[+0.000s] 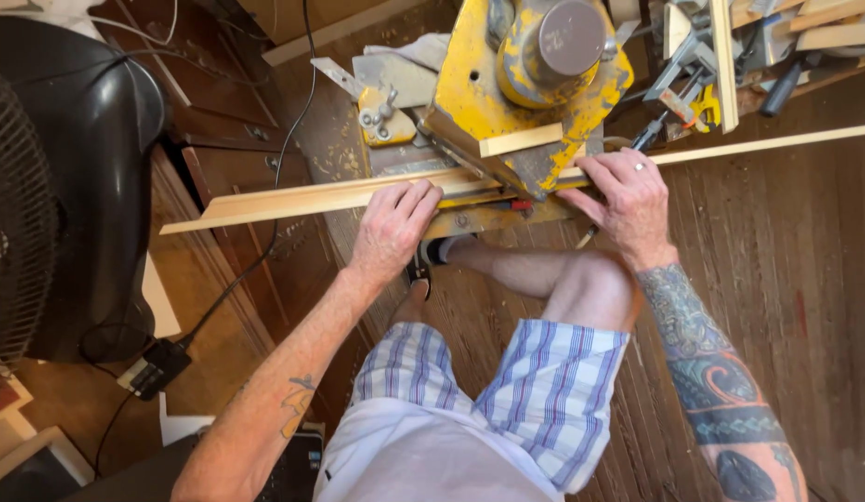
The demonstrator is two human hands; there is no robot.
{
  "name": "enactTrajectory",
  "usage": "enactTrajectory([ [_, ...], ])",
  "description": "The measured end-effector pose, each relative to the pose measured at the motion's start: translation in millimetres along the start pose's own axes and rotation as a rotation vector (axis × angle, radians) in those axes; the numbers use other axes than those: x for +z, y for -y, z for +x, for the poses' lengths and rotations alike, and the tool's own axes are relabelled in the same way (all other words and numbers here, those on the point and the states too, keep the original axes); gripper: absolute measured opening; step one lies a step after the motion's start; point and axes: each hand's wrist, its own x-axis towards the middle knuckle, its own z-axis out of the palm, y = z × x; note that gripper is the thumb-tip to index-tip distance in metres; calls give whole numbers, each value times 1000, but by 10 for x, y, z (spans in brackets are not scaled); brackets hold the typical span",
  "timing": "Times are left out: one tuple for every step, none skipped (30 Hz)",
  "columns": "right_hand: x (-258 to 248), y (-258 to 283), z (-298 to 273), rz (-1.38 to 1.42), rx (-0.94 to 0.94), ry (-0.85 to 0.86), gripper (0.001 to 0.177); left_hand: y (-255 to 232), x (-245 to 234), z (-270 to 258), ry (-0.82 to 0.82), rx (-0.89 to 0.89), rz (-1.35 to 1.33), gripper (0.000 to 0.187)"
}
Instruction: Processing thin wooden strips through a machine and recording measurements on a notepad.
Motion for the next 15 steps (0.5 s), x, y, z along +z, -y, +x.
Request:
enactTrajectory([
  [13,-6,1,5,2,5,43,19,24,-2,6,-4,-2,22],
  [9,-21,-6,0,-2,35,42,17,53,-4,-26,-4,-3,21],
  [-1,-40,-8,-5,-7,64,41,16,79,2,-57,-5,-4,21],
  [11,-50,-7,-11,-10,54,41,9,79,-14,-66,2,1,21],
  [20,-65,0,20,-21,58,39,4,80,-22,-67,-5,1,21],
  [29,-86,5,51,-34,64,37,-6,88,-31,-69,-13,1,22],
  [39,-132,76,45,-38,54,37,47,160,13,-78,-7,6,22],
  [35,-115,58,70,-38,64,37,32,188,-35,-80,-15,19,22],
  [32,-94,35,94,-39,73,37,14,217,-90,-82,-24,32,22],
  [45,-90,19,97,-37,76,37,-1,229,-109,-78,-24,31,22],
  [52,-87,6,95,-48,72,36,-16,238,-125,-79,-35,41,21],
  [61,-103,19,88,-61,63,34,-7,263,-105,-86,-41,52,22],
  [64,-92,47,85,-59,59,34,11,279,-105,-89,-36,52,22],
  [49,-70,46,95,-74,61,33,-3,283,-127,-62,-63,70,24],
  [29,-49,48,104,-88,63,31,-19,285,-144,-35,-90,88,26],
])
